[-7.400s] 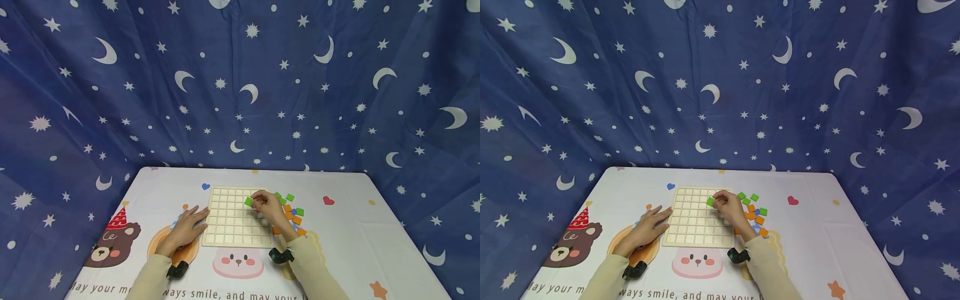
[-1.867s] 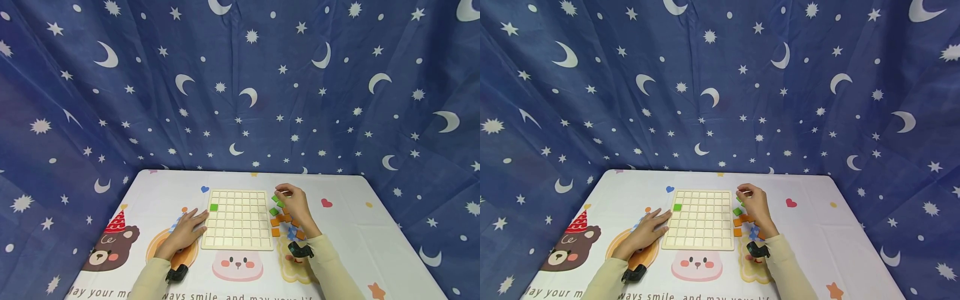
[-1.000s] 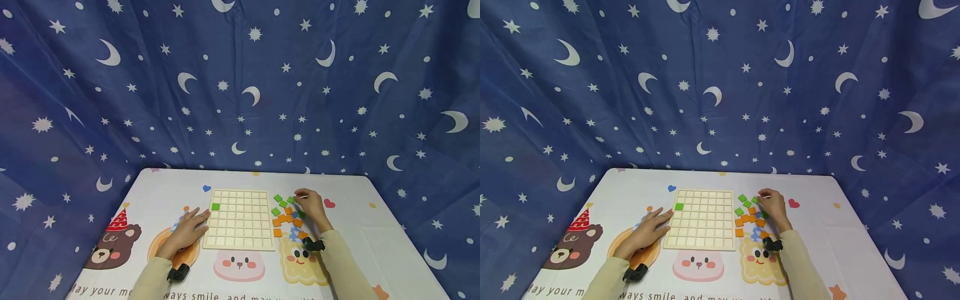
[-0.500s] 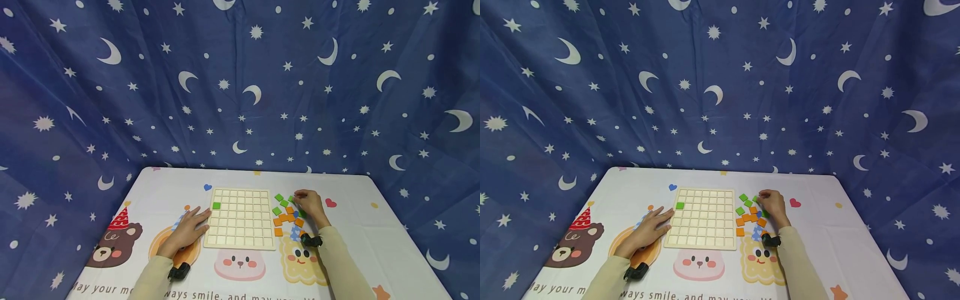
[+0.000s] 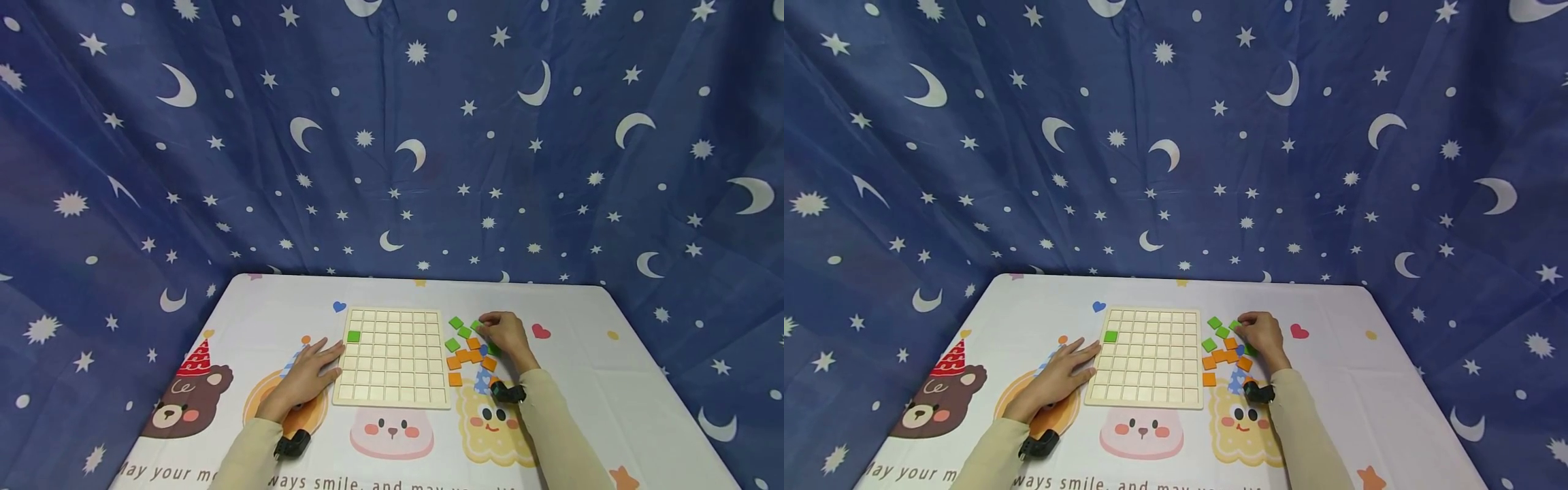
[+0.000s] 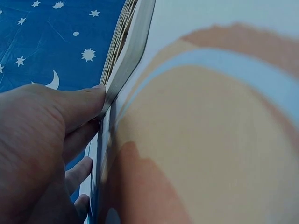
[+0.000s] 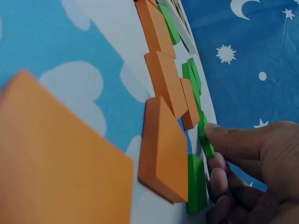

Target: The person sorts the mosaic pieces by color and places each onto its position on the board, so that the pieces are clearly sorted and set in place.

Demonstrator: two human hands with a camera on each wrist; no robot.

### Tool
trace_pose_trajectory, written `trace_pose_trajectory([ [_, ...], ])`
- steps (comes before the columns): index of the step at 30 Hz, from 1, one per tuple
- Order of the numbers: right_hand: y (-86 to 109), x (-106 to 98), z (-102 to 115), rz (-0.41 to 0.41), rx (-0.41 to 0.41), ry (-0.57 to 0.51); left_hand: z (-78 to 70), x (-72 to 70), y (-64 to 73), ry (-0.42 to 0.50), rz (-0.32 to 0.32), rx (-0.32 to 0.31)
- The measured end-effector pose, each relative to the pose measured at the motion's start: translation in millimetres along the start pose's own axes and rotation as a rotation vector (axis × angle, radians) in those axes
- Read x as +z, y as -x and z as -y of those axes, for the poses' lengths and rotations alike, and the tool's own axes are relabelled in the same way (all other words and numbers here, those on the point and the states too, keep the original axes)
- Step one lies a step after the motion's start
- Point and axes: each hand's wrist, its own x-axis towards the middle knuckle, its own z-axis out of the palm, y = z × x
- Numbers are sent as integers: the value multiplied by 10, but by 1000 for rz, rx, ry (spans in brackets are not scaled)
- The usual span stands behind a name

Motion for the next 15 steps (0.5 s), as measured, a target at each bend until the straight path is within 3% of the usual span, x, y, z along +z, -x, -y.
trace_pose_trajectory([
  [15,37,7,-3,-16,5,-68,-5,0,0,5,-1,15],
])
